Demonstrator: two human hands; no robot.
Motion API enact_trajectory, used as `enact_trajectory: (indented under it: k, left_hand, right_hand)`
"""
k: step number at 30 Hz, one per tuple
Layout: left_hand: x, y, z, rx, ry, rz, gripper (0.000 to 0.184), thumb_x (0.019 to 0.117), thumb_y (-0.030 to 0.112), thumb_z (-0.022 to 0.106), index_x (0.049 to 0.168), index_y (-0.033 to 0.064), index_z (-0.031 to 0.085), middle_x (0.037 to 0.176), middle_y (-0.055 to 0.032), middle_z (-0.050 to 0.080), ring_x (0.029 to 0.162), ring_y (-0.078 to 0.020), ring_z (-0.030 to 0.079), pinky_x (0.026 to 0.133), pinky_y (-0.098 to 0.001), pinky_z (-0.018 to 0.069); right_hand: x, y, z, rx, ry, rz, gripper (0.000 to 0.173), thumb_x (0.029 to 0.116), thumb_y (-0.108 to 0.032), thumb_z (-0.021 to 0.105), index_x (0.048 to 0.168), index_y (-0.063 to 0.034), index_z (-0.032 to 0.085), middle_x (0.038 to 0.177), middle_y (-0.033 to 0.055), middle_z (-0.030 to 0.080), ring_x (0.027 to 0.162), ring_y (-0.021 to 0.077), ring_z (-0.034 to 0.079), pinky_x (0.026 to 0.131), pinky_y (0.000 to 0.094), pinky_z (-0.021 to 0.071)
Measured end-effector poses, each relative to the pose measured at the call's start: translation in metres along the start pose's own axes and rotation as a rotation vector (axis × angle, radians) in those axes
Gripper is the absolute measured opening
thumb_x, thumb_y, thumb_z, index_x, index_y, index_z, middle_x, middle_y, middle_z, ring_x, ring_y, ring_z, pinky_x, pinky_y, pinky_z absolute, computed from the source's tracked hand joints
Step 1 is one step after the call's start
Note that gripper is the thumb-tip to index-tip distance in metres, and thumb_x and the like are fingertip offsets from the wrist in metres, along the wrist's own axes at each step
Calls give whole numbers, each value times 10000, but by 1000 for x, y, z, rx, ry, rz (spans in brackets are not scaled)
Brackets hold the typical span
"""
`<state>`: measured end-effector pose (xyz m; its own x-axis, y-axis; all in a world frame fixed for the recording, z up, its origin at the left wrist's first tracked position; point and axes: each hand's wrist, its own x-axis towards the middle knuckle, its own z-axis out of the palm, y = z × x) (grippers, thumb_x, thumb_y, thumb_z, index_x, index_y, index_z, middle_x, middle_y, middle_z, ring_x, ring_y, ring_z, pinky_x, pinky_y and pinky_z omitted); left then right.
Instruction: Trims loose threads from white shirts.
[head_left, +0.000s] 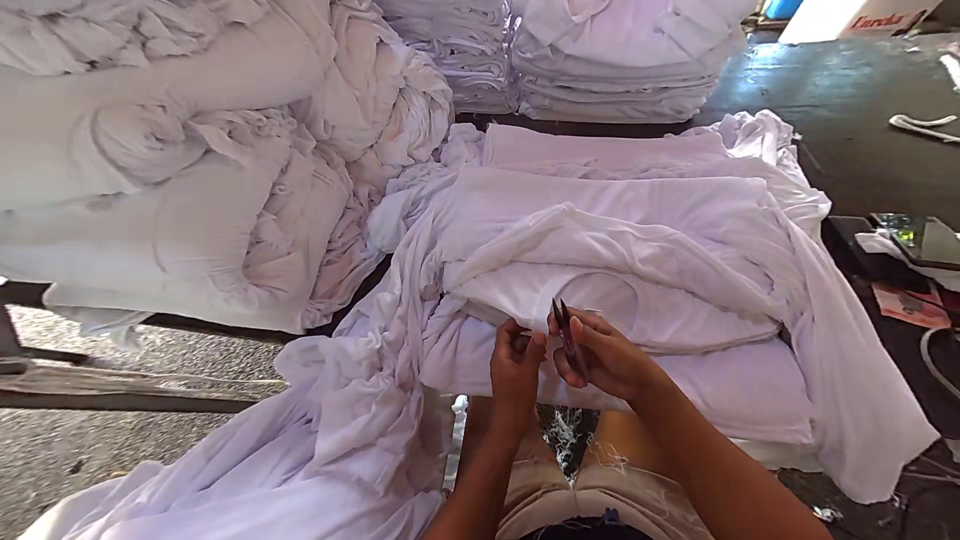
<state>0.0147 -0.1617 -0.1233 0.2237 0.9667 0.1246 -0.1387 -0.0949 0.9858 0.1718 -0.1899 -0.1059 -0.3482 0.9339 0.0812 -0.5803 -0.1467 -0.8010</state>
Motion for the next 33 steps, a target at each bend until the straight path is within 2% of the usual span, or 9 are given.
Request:
enact_trajectory:
  k: [1,2,4,6,7,8,11,17,33]
  left_hand:
    - [1,-1,0,30,-17,-21,110,996,68,566,1014,-39,586,745,50,613,630,24,589,622,-156,519]
    - [1,-2,-1,57,-39,-9,131,1007,63,557,925,-11,626,670,70,599,570,37,556,563,-138,485]
    - [-3,-5,-4,104,-78,85,178,1002,46,547,889,-8,673,648,94,571,557,68,502,541,-107,432]
    - [-7,-7,-8,149,-80,185,178,988,52,552,880,-9,679,666,96,569,582,85,495,559,-93,425]
    - [-8,-6,-11,166,-70,216,178,982,51,555,877,-14,683,666,93,574,582,88,498,558,-90,425]
    - [-9,-5,-13,184,-61,240,179,974,50,557,875,-22,688,663,87,577,582,89,500,557,-88,426]
    - [-10,-3,-17,220,-58,266,180,972,51,560,871,-25,689,666,78,585,586,88,508,557,-84,430]
    - [-10,-5,-13,270,-84,323,191,962,67,575,858,-47,688,664,39,597,585,79,515,564,-85,434]
    - [-8,-6,-13,283,-81,342,203,964,77,569,843,-42,682,662,34,595,590,76,518,570,-87,437]
  right_hand:
    - [0,1,1,4,1,2,274,1035,-441,557,1130,-184,572,826,-39,684,636,54,661,604,206,570]
    - [-1,1,2,-21,18,-1,260,1039,-427,555,1132,-185,574,799,-40,692,634,55,667,610,210,570]
    - [-4,-1,7,-270,135,-58,201,1059,-329,519,1144,-151,557,788,-67,685,626,16,647,599,185,546]
    - [-9,1,11,-767,293,-176,256,1040,-175,541,1210,7,601,996,-2,661,716,9,609,646,171,528]
    - [-11,4,11,-1031,346,-237,303,1023,-179,591,1224,41,646,1165,94,677,804,67,637,703,203,543]
    - [-12,7,11,-1255,384,-283,322,1014,-211,612,1222,28,672,1249,155,673,867,145,680,741,267,566]
    - [-14,15,12,-1579,454,-404,297,1004,-230,618,1168,3,704,1212,194,698,921,269,735,750,380,604]
    - [-5,16,16,-1770,515,-493,227,1006,-193,595,1062,-34,746,1056,143,751,878,281,748,730,395,601]
    - [-7,18,13,-1807,477,-470,239,1010,-213,586,1062,-39,742,1057,137,751,872,274,749,719,392,601]
